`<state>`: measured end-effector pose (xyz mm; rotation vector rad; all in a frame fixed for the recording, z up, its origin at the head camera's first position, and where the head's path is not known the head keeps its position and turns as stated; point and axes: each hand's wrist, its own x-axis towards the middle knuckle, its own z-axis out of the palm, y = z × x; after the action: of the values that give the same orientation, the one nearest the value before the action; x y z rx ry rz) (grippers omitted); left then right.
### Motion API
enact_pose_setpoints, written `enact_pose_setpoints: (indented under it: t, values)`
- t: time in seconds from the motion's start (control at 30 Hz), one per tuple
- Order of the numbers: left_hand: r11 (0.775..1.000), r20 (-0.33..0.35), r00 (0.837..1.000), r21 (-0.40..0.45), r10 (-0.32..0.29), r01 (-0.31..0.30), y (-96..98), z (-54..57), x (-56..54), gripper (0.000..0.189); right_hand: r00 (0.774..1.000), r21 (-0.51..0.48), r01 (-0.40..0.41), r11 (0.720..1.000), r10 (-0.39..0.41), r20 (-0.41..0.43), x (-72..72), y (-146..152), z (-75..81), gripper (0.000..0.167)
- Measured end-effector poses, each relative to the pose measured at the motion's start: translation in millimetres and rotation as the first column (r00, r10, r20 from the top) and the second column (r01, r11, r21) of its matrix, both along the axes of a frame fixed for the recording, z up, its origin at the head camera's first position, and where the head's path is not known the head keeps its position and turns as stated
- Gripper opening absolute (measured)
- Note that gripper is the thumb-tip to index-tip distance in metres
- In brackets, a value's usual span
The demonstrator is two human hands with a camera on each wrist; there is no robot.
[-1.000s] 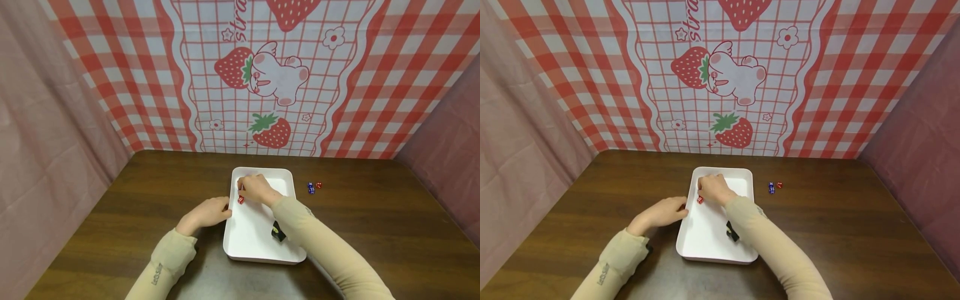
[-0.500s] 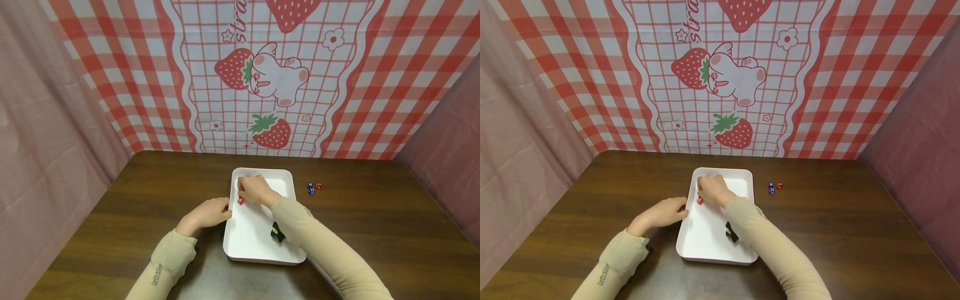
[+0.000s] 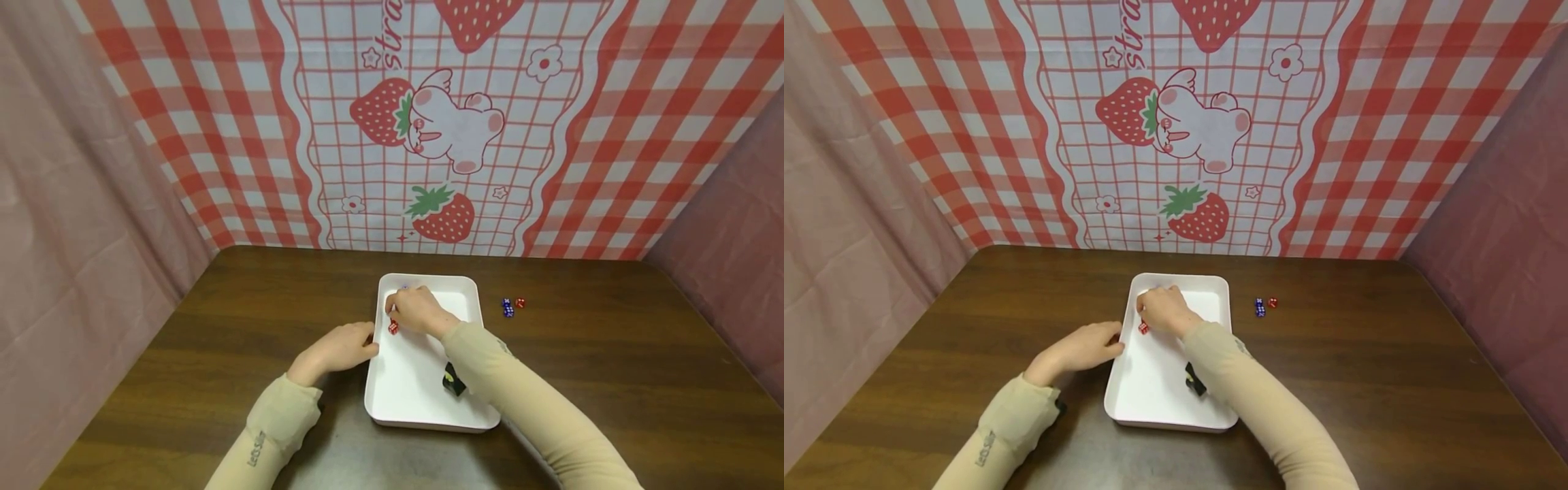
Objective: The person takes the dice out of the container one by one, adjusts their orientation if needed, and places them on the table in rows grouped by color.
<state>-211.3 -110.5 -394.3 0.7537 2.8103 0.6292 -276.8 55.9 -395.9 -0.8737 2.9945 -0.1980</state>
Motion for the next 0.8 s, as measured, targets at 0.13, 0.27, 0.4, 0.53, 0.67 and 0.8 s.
enact_pose_setpoints:
  t: [0.13,0.27,0.4,0.53,0.67,0.8]
  values:
    - [1.000,0.006,1.000,-0.003,0.004,-0.004,0.1,-0.1,0.0,0.012,1.000,-0.019,-0.001,1.000,0.001,0.005,0.1,0.6,0.1,0.010]
    - [1.000,0.017,1.000,-0.003,0.009,-0.009,0.0,0.7,0.2,0.012,1.000,-0.051,-0.002,0.999,0.002,0.002,-0.1,0.7,0.7,0.007]
    - [1.000,0.015,1.000,-0.001,0.009,-0.009,-0.1,1.0,-0.1,0.011,1.000,-0.075,-0.018,0.997,0.016,-0.019,-0.4,0.2,0.5,0.007]
    - [1.000,0.010,1.000,-0.005,0.010,-0.010,-0.1,0.5,-0.7,0.012,0.998,-0.080,-0.043,0.996,0.039,-0.051,-0.6,0.0,-0.3,0.007]
    - [1.000,0.016,1.000,-0.009,0.011,-0.011,0.6,0.3,-1.0,0.012,0.994,-0.063,-0.062,0.996,0.056,-0.091,-0.9,1.5,0.7,0.007]
    - [1.000,0.026,0.999,-0.008,0.020,-0.020,0.4,0.6,-0.9,0.012,0.993,-0.065,-0.059,0.996,0.052,-0.105,-1.6,3.6,6.4,0.014]
